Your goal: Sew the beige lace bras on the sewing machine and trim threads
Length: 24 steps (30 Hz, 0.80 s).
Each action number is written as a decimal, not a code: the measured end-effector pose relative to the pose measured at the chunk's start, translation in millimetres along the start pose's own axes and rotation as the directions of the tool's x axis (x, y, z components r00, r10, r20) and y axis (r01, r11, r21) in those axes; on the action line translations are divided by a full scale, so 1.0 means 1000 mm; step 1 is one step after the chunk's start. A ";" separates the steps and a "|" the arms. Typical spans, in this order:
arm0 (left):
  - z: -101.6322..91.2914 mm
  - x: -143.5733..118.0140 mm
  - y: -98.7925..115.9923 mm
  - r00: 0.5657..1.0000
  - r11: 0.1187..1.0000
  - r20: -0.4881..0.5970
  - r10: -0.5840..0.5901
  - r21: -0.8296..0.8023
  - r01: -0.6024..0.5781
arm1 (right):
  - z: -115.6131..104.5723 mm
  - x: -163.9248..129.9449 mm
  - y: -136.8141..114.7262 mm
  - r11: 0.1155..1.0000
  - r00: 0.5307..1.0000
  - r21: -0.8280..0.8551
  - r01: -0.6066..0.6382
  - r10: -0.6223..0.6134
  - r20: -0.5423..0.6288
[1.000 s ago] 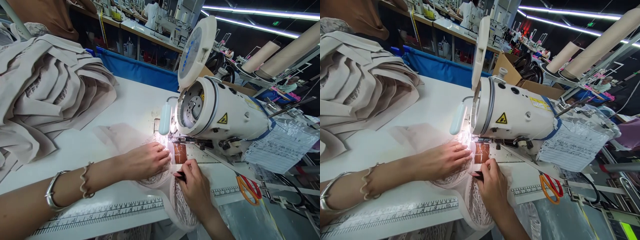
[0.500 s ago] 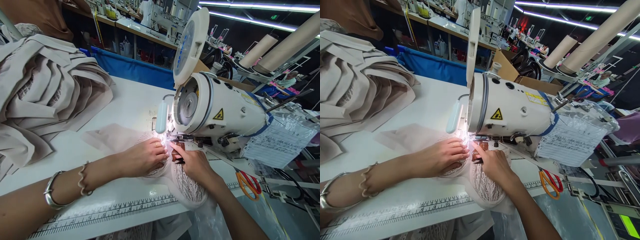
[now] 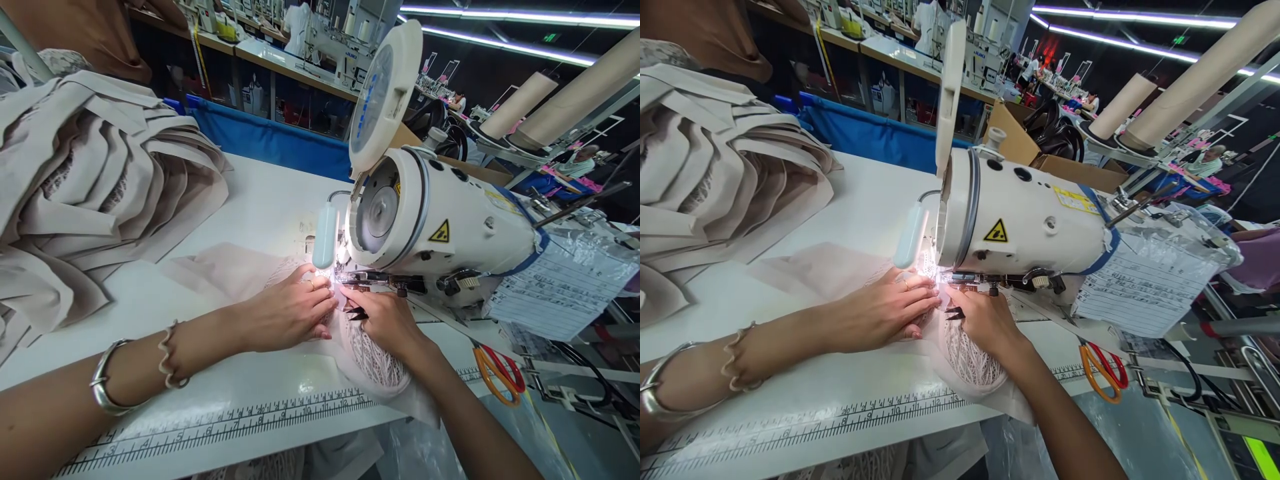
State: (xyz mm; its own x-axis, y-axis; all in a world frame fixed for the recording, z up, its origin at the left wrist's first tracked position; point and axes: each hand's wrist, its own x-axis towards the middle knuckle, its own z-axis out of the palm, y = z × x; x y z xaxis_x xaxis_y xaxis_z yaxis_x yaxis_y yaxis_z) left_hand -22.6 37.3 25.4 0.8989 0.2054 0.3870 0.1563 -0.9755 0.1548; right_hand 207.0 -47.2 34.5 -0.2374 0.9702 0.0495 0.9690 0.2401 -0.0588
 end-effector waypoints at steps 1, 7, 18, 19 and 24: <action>0.000 0.000 -0.001 1.000 1.000 0.001 0.022 -0.002 -0.022 | -0.001 0.001 0.000 1.000 1.000 -0.005 -0.013 0.013 0.012; -0.003 0.001 -0.001 0.998 0.999 0.051 0.031 0.012 -0.032 | -0.009 0.002 -0.001 0.999 0.997 0.052 0.000 -0.004 0.082; -0.001 0.001 -0.007 0.999 1.000 0.039 0.013 -0.024 -0.012 | -0.015 0.008 0.004 0.994 0.976 0.094 -0.063 0.041 0.216; -0.001 0.001 -0.008 0.999 1.000 0.032 0.009 -0.018 -0.008 | -0.014 0.009 0.005 0.994 0.975 0.094 -0.061 0.039 0.217; -0.003 0.002 -0.007 0.999 0.999 0.031 -0.012 -0.030 0.013 | -0.014 0.011 0.008 0.996 0.981 0.074 -0.046 0.032 0.192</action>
State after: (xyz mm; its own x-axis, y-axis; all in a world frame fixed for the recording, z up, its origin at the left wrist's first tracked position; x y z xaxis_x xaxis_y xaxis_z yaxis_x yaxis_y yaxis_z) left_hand -23.0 44.6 27.7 0.9092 0.2146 0.3568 0.1557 -0.9700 0.1866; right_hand 213.3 -35.2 48.1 -0.2155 0.9657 -0.1447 0.9712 0.1966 -0.1343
